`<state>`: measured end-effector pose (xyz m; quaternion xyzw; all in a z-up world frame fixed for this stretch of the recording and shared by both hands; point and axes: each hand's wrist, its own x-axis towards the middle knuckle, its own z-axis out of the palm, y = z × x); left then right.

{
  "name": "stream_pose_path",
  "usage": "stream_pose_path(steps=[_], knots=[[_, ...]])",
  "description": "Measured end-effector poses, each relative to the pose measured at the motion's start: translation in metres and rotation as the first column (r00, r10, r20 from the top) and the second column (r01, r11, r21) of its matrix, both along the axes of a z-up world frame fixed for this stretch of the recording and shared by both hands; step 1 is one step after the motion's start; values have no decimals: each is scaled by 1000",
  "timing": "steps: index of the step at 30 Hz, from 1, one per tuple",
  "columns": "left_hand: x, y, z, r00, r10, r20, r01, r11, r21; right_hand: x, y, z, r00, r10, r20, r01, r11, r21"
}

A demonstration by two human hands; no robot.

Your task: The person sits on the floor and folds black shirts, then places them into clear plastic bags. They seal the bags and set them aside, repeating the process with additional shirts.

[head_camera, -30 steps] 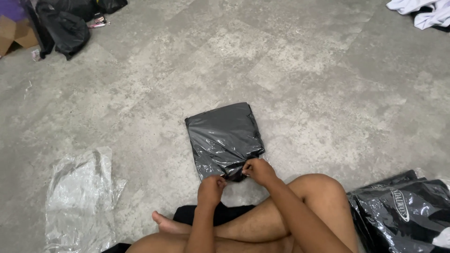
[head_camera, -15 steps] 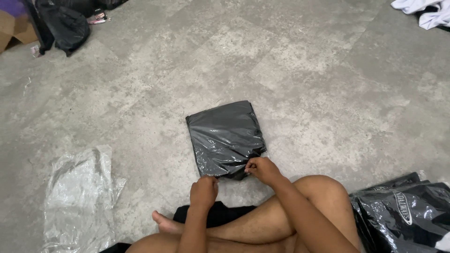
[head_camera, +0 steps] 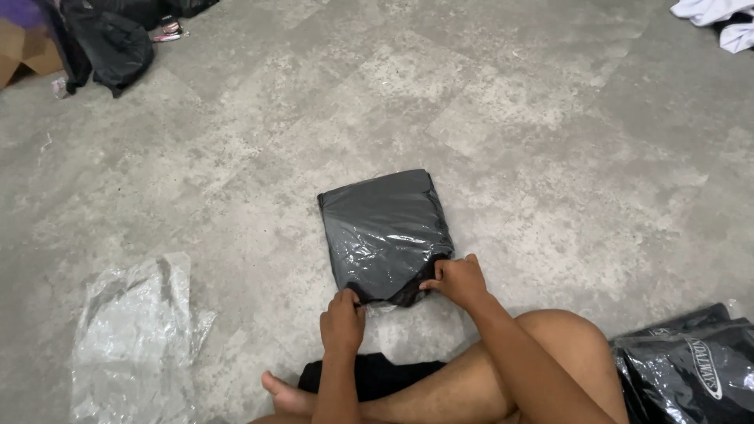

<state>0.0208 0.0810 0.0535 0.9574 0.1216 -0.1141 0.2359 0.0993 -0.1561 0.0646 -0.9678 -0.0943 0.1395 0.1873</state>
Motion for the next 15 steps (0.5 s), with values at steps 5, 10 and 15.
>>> stream_pose_path(steps=[5,10,15], knots=[[-5,-49,2,824,-366,432,178,892,415,9,2,-6,993,-112,-35,116,984,136],[-1,-72,-6,600,-540,590,263,830,492,14,5,10,976,-190,-106,207,960,188],[10,-62,-30,773,-461,437,341,882,326,4,9,6,965,-251,-75,261,948,183]])
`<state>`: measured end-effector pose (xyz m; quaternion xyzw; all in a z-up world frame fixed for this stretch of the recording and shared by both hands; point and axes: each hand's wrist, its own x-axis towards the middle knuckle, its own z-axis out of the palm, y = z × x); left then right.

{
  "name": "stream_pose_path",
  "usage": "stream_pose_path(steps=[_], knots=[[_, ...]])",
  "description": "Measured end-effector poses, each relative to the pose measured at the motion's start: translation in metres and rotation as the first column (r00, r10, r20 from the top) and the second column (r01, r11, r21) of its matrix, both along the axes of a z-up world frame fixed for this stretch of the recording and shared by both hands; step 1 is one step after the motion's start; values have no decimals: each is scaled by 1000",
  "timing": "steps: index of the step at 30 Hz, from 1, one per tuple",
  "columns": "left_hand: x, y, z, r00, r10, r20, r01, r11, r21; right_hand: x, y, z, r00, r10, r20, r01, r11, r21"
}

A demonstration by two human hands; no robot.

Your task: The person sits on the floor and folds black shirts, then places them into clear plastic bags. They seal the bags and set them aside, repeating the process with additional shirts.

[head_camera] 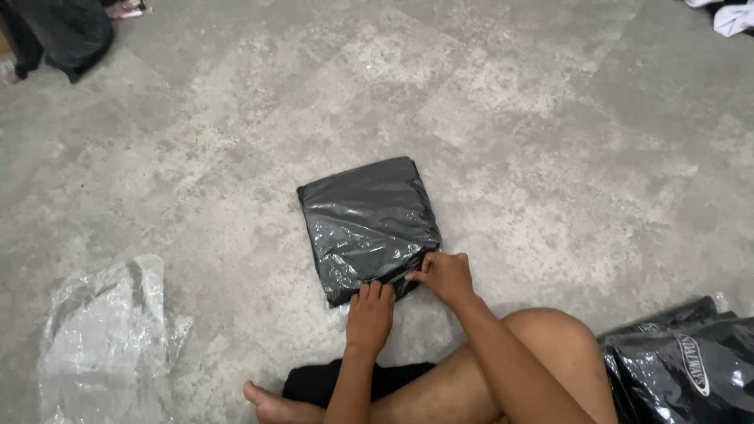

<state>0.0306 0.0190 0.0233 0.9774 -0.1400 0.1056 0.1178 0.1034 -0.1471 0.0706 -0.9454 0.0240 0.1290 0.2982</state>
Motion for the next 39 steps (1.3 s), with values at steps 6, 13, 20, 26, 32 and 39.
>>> stream_pose_path(steps=[6,13,20,26,32,39], knots=[[8,-1,4,976,95,-195,-134,972,-195,-38,18,13,804,6,595,5,1000,-17],[16,-4,20,911,127,-393,-277,894,-352,-33,4,-3,470,-689,-552,841,160,516],[13,-4,21,923,148,-356,-295,864,-407,-18,16,-2,700,-442,-561,714,441,544],[12,-3,21,933,145,-330,-282,863,-418,-16,26,24,746,-447,-494,666,501,552],[13,-5,24,918,148,-367,-305,856,-418,-16,33,52,708,-377,-597,696,513,502],[13,-6,18,935,152,-321,-281,868,-409,-10,31,43,666,-273,-694,742,340,578]])
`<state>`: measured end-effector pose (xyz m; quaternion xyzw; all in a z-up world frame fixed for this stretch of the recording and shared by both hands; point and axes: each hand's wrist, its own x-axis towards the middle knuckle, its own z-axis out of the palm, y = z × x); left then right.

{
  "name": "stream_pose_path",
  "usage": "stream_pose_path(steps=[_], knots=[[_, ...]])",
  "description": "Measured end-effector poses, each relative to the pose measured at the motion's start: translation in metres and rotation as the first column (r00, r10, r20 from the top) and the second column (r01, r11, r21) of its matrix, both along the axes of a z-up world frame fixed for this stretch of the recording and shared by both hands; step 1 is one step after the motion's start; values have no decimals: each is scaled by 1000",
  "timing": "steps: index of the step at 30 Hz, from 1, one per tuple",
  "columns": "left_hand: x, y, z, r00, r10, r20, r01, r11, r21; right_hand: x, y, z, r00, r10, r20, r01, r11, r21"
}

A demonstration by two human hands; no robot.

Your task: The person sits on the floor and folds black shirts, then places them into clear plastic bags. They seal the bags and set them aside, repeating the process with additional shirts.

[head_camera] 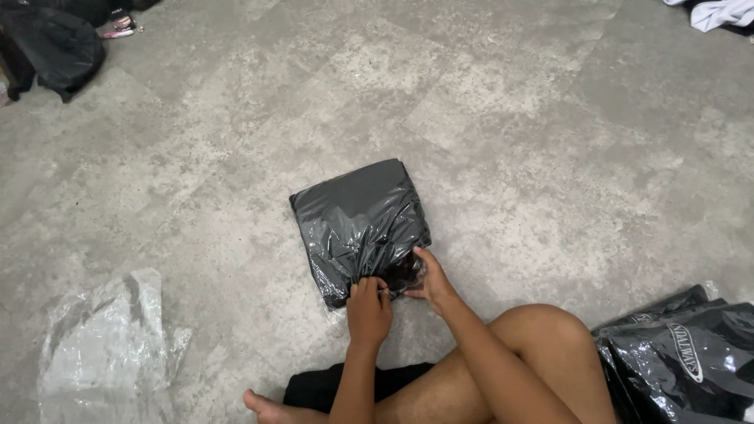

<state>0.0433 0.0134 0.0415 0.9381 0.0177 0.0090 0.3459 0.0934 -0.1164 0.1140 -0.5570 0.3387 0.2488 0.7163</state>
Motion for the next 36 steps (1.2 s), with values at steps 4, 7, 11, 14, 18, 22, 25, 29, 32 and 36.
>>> stream_pose_path(steps=[4,7,11,14,18,22,25,29,32,36], knots=[[0,-2,26,991,23,-130,-21,1000,16,-2,1,-8,989,53,137,-44,997,-70],[0,-3,28,988,14,-151,-7,999,47,1,0,-10,981,118,153,-82,971,-224],[-1,-6,36,991,-11,-135,17,999,44,7,0,-27,968,160,195,-85,935,-343],[-5,-9,36,989,-43,-144,48,998,28,7,-2,-44,965,156,213,-61,916,-396],[-3,-18,33,987,-85,-139,94,994,56,23,-20,-103,958,177,224,-52,880,-473],[-3,-19,14,991,-129,16,129,991,30,4,-9,-23,975,74,208,16,916,-402],[-5,-16,29,994,-99,34,102,992,-76,0,-7,-23,959,68,276,42,926,-375],[-4,-14,35,986,33,162,-3,982,-187,-4,-6,-21,939,87,334,92,869,-486],[-5,-14,33,992,42,123,-18,981,-192,-6,-7,-12,960,74,269,65,880,-471],[-6,-15,39,999,-21,39,27,987,-161,-4,-9,-19,965,87,249,50,867,-496]])
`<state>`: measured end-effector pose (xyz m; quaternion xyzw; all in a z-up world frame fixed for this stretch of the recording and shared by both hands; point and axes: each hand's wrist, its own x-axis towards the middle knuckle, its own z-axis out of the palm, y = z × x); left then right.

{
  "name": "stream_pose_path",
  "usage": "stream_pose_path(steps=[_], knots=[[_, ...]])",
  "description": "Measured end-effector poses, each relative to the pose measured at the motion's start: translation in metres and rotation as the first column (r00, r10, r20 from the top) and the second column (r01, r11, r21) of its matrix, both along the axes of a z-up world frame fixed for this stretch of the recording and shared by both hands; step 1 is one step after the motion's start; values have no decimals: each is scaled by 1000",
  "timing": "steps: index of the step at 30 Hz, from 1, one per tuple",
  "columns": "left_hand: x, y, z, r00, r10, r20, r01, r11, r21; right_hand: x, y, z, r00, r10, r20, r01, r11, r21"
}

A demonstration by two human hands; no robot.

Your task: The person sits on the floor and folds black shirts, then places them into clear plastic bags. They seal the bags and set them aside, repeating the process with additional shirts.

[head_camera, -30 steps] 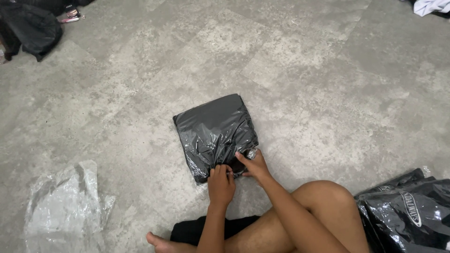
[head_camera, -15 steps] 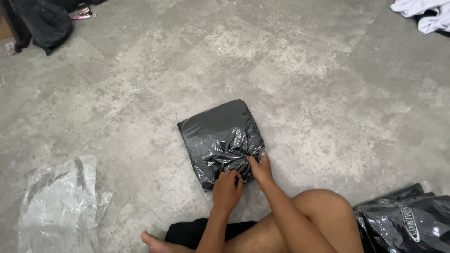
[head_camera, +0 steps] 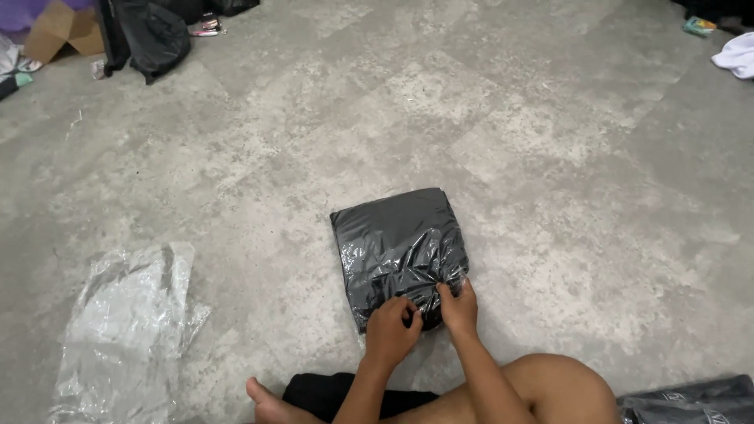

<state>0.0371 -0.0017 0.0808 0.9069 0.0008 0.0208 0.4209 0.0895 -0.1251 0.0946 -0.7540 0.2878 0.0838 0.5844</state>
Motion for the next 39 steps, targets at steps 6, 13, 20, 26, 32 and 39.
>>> stream_pose_path(steps=[6,13,20,26,32,39], knots=[[1,-1,2,997,24,-68,-23,1000,7,-1,0,0,1000,-8,10,7,1000,11],[-1,-3,8,999,32,-34,-33,999,-23,0,-4,-11,1000,5,27,-5,1000,-18],[-1,-3,6,999,18,-27,-19,1000,-19,-2,-2,1,1000,12,-3,-12,999,-32],[-3,-2,0,999,24,-26,-24,1000,-20,0,-5,-20,999,33,18,-31,996,-87],[5,7,0,946,271,180,-287,955,71,0,-9,-29,999,31,-22,-33,995,-99],[-3,32,27,911,168,-377,-154,986,68,4,-4,-12,996,-59,-73,63,996,57]])
